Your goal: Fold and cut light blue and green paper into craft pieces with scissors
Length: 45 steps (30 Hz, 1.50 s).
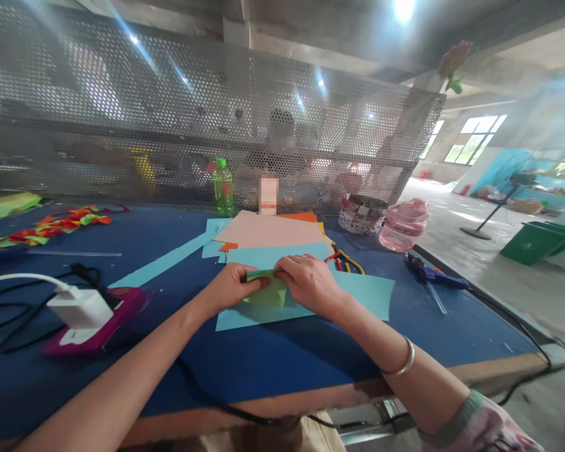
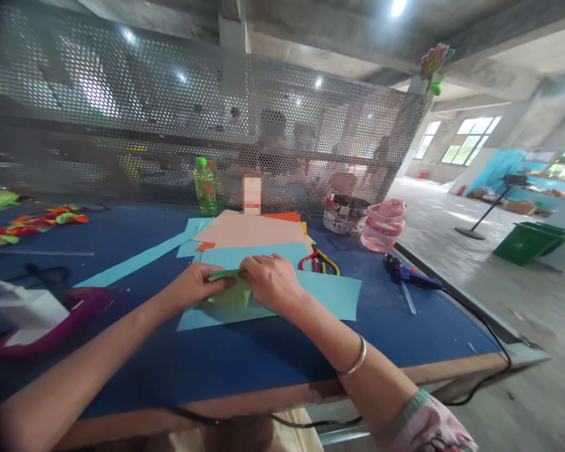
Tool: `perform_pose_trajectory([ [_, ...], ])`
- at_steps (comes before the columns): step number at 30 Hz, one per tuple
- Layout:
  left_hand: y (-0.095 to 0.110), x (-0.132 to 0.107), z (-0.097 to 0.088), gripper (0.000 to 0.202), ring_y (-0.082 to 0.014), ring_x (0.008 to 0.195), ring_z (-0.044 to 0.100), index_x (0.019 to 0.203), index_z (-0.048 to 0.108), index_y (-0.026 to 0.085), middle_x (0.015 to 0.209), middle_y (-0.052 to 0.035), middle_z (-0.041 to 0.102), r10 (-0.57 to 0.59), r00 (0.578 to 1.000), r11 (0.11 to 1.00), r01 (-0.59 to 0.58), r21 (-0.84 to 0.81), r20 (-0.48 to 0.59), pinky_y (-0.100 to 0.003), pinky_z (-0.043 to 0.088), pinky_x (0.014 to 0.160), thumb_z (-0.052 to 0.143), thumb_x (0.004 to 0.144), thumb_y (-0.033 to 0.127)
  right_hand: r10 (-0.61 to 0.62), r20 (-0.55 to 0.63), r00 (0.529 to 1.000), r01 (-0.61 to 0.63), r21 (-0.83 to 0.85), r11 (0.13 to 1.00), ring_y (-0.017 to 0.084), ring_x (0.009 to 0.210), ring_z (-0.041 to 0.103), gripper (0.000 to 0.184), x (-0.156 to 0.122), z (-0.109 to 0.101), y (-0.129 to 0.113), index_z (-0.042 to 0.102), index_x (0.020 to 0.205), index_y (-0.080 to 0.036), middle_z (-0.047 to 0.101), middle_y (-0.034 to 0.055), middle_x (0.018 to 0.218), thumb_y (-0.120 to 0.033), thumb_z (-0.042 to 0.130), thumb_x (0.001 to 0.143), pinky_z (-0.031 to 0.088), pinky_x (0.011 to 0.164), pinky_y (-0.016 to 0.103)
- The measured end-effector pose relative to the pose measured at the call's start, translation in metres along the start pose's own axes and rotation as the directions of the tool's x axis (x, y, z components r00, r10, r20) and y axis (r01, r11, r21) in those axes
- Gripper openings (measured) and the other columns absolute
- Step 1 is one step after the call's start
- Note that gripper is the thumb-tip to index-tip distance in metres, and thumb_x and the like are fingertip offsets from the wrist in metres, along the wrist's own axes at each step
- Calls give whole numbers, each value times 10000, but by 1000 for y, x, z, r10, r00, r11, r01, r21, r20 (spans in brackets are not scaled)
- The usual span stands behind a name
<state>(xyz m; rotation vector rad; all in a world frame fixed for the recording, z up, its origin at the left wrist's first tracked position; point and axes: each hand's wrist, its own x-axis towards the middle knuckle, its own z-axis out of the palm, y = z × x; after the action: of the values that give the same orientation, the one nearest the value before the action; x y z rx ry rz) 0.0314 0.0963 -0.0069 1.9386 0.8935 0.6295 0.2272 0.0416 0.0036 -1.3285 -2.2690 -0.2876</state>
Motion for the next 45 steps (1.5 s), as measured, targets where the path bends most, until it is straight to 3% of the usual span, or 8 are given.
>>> perform_pose_trajectory([
  [4,5,-3,5,266,-108,495,461,662,619,158,529,35,529,23,998,1000,-23,-9,55,-205,347,464,591,751,407,40,50,998,-47,143,989,126,713,574,105,0,0,0,606,878,-196,655,-5,770,-197,511,921,316,648,232],
  [8,8,-6,8,274,-112,410,472,734,593,179,487,42,542,-135,986,988,142,-62,100,-202,335,395,566,767,450,52,78,996,-70,244,967,117,685,567,140,3,-2,8,625,865,-193,654,-5,762,-255,514,922,332,637,217],
  [11,8,-4,2,285,-110,369,460,705,592,171,468,17,577,-206,979,974,204,-103,-6,-204,343,371,587,748,453,197,28,980,-196,291,936,124,682,577,275,7,-13,29,636,874,-175,662,17,765,-317,416,959,357,623,213],
  [16,7,1,-18,229,-132,386,504,675,616,157,514,-63,657,-240,897,961,166,-220,-371,-213,362,364,630,713,383,604,16,797,-595,-156,788,197,888,627,279,2,-37,79,635,987,-166,686,100,985,-207,366,930,395,687,258],
  [19,5,2,-25,184,-138,371,505,644,621,159,524,-83,664,-259,839,952,138,-274,-479,-220,349,339,640,692,336,740,133,659,-666,-355,656,274,962,638,273,-5,-42,96,645,1004,-125,673,178,1039,-204,407,897,417,700,301],
  [22,2,3,-26,166,-138,363,503,623,615,157,537,-94,670,-277,817,944,133,-303,-506,-223,339,323,637,679,312,765,218,606,-665,-390,637,329,946,651,274,-11,-38,101,661,985,-79,677,232,991,-273,533,840,436,682,323],
  [32,-1,2,-21,173,-119,353,481,671,617,131,534,-84,674,-313,817,931,165,-325,-484,-212,336,319,625,678,304,743,322,587,-641,-376,669,314,990,641,389,-18,-23,107,602,1071,-25,670,244,1008,-293,589,788,443,707,300],
  [45,5,1,-17,202,-229,618,716,902,632,136,855,-114,732,-431,795,860,219,-461,-427,-237,504,401,627,743,260,828,141,543,-813,-156,560,302,980,626,528,-13,-31,112,558,1148,-134,672,156,1029,-433,624,717,433,707,304],
])
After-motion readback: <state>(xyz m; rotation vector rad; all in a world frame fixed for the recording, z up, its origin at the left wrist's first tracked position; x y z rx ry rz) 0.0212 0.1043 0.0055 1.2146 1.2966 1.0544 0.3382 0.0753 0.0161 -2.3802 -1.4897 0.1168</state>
